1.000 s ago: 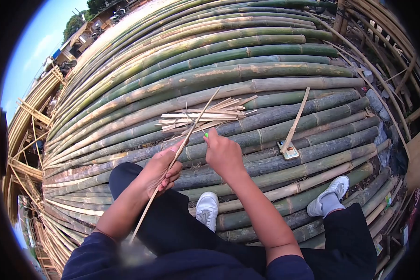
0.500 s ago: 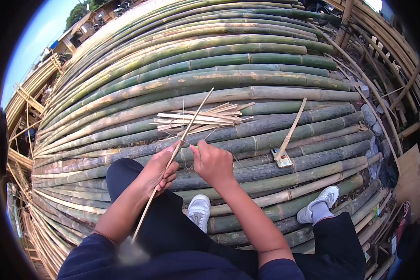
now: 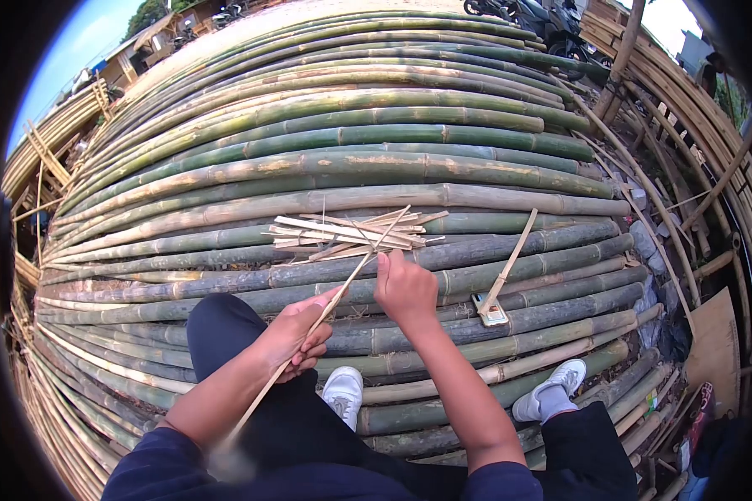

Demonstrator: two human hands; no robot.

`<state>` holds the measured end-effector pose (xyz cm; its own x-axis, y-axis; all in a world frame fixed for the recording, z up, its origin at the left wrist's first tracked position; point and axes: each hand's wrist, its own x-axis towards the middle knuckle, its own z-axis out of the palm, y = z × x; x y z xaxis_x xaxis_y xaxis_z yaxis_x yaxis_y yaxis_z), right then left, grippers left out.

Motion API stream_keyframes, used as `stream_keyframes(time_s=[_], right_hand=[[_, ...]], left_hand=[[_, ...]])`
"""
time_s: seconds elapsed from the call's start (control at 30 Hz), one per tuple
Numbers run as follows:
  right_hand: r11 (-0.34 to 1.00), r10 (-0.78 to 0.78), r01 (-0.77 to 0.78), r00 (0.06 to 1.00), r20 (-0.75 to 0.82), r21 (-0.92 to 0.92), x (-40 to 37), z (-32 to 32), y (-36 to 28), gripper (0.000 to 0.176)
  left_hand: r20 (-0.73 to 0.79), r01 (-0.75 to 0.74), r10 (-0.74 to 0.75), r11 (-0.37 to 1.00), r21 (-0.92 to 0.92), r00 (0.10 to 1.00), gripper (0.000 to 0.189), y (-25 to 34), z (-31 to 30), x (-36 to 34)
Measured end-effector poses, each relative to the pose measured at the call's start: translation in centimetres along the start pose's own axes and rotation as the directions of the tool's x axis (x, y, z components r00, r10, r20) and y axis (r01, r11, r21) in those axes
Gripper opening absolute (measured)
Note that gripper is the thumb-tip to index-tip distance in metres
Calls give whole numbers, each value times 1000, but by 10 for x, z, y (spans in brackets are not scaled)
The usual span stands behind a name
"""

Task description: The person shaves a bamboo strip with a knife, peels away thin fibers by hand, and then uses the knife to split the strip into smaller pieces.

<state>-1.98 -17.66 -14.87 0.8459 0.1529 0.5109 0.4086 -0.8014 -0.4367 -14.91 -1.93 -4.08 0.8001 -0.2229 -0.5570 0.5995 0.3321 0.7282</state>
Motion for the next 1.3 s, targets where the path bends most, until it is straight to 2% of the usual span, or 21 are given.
stream_keyframes(time_s=[0.07, 0.13, 0.2, 0.27, 0.33, 0.47, 0.53, 0.6, 0.63, 0.67, 0.73, 0.77, 0.83, 0.87, 0.93, 0.97, 1.0, 1.07, 1.1, 1.23, 1.3], right_hand=[[972, -157, 160, 987, -30, 170, -14, -7, -10, 33], [976, -154, 154, 988, -11, 152, -8, 6, 4, 34], [999, 10, -8, 999, 38, -42, -2, 12, 8, 34], [999, -40, 40, 999, -1, -7, -8, -9, -14, 34], [969, -209, 204, 978, 16, 141, -29, -29, -36, 33], [974, -162, 165, 986, -28, 156, -22, -4, -6, 32], [985, -127, 129, 992, -26, 113, -10, 8, 11, 34], [998, -50, 53, 997, 65, -43, 1, 7, 15, 39], [997, 49, -35, 975, 218, -69, 5, 1, 13, 42], [997, 57, -43, 975, 213, -69, 6, -6, 9, 42], [991, 135, -130, 927, 349, -38, 9, -18, 3, 46], [991, 137, -131, 926, 352, -40, 10, -17, 5, 46], [863, 229, -363, 902, 367, 351, 11, -13, 14, 46], [862, 232, -364, 902, 364, 353, 10, -13, 19, 46], [672, 187, -434, 883, 430, 600, 12, -17, 25, 41], [599, 146, -377, 919, 367, 706, 11, -19, 25, 37], [598, 146, -371, 922, 359, 710, 10, -24, 22, 37], [527, 69, -287, 953, 296, 800, 8, -33, 17, 35], [532, 80, -278, 957, 280, 800, 8, -39, 15, 39], [589, 198, -363, 931, 306, 722, 4, -38, 22, 44], [641, 372, -557, 827, 422, 527, 2, -42, 23, 51]], left_hand=[[21, 12, -12, 1000, -20, 1000, 46, 4, -4, -2], [47, 30, -28, 998, -48, 999, 46, 5, -4, -1], [-49, 96, -100, 993, -71, 994, 42, 6, -1, 0], [-49, 76, -82, 991, -107, 995, 41, 8, -2, 2], [3, 3, -3, 991, -132, 1000, 46, 8, -4, -1], [41, 30, -26, 994, -102, 999, 45, 4, 0, -2], [52, 37, -32, 994, -99, 998, 46, 3, 3, -2], [-53, 103, -107, 992, -79, 993, 44, 0, 2, 2], [-71, 127, -132, 990, -67, 989, 45, 1, 0, 6], [-69, 131, -135, 990, -59, 988, 45, 1, 1, 7], [-49, 135, -138, 989, -62, 989, 46, -1, 4, 10], [-49, 138, -142, 988, -65, 989, 46, -3, 3, 11], [140, 38, -35, 999, -20, 990, 39, -6, 0, 16], [141, 39, -36, 999, -16, 989, 39, -9, 3, 20], [-10, -38, 37, 999, -7, 999, 26, -10, 15, 29], [34, -25, 26, 999, -41, 999, 18, -4, 19, 27], [36, -30, 31, 999, -34, 999, 18, 0, 17, 30], [190, 64, -49, 995, -75, 981, 21, 10, 9, 35], [151, 136, -118, 984, -118, 982, 22, 18, 15, 35], [149, 131, -126, 991, -28, 981, 23, 32, 23, 41], [123, 182, -180, 983, -3, 976, 23, 19, 21, 51]])
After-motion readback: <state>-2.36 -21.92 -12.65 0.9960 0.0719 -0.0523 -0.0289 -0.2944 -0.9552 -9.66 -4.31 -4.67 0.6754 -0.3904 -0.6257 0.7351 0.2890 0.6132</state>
